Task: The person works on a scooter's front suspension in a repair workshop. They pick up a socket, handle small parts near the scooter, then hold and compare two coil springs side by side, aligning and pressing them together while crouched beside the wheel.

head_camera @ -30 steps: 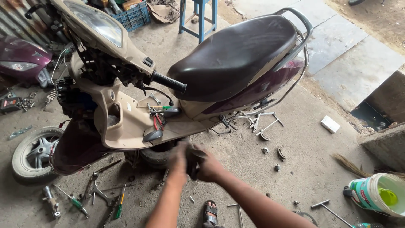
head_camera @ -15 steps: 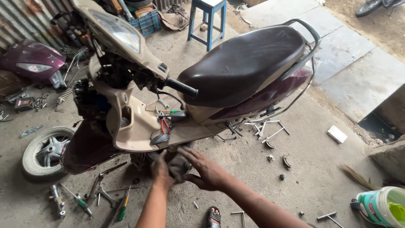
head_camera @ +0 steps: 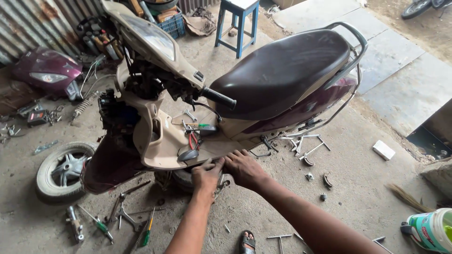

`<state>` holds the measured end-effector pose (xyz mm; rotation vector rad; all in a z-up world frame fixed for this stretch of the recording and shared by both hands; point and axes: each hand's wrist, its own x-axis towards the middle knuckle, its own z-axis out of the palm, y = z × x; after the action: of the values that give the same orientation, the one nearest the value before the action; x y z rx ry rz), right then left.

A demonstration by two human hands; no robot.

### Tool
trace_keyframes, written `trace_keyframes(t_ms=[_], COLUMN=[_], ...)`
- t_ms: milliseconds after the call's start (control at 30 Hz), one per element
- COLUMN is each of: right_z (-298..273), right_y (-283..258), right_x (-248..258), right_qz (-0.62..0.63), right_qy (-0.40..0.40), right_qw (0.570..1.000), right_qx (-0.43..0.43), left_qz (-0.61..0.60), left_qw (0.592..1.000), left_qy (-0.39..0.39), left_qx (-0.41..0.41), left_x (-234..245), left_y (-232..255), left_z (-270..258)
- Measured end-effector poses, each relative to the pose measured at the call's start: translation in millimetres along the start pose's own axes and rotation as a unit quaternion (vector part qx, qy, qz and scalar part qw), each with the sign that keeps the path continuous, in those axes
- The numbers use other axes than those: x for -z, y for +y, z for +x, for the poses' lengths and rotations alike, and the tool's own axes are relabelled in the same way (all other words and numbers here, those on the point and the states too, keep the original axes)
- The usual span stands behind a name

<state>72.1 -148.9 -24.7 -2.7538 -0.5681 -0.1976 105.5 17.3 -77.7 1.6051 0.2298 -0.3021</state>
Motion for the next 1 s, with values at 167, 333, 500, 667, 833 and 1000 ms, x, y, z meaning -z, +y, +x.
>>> trace_keyframes(t_ms=[167, 333, 500, 667, 833, 1000], right_z=[-8.1, 9.7, 59.1, 74.1, 66.1, -40.2], right_y=[16.1, -4.8, -58.3, -29.5, 11.4, 40.9], right_x=[3.8, -16.7, -23.1, -34.5, -30.3, -91.0], right_qz=[0.272, 0.576, 0.512, 0.308, 0.517, 0.449], right_qy=[-0.013, 0.118, 0.199, 0.293, 0.172, 0.052], right_qw=[0.9, 0.725, 0.777, 0.865, 0.682, 0.659], right_qx=[-0.339, -0.36, -0.307, -0.267, -0.487, -0.601], left_qz=[-0.1, -0.159, -0.13, -0.215, -0.013, 0.001], left_qw=[0.994, 0.975, 0.968, 0.955, 0.955, 0.943], left_qy=[-0.029, -0.089, -0.178, -0.197, -0.295, -0.332], left_qx=[0.026, 0.129, 0.122, 0.051, 0.02, -0.004], left_x=[46.0, 59.9, 17.7, 2.8, 38.5, 68.0], left_y=[44.2, 54.1, 79.2, 69.1, 90.5, 64.8], left_z=[-1.9, 5.6, -36.2, -45.1, -67.5, -58.5])
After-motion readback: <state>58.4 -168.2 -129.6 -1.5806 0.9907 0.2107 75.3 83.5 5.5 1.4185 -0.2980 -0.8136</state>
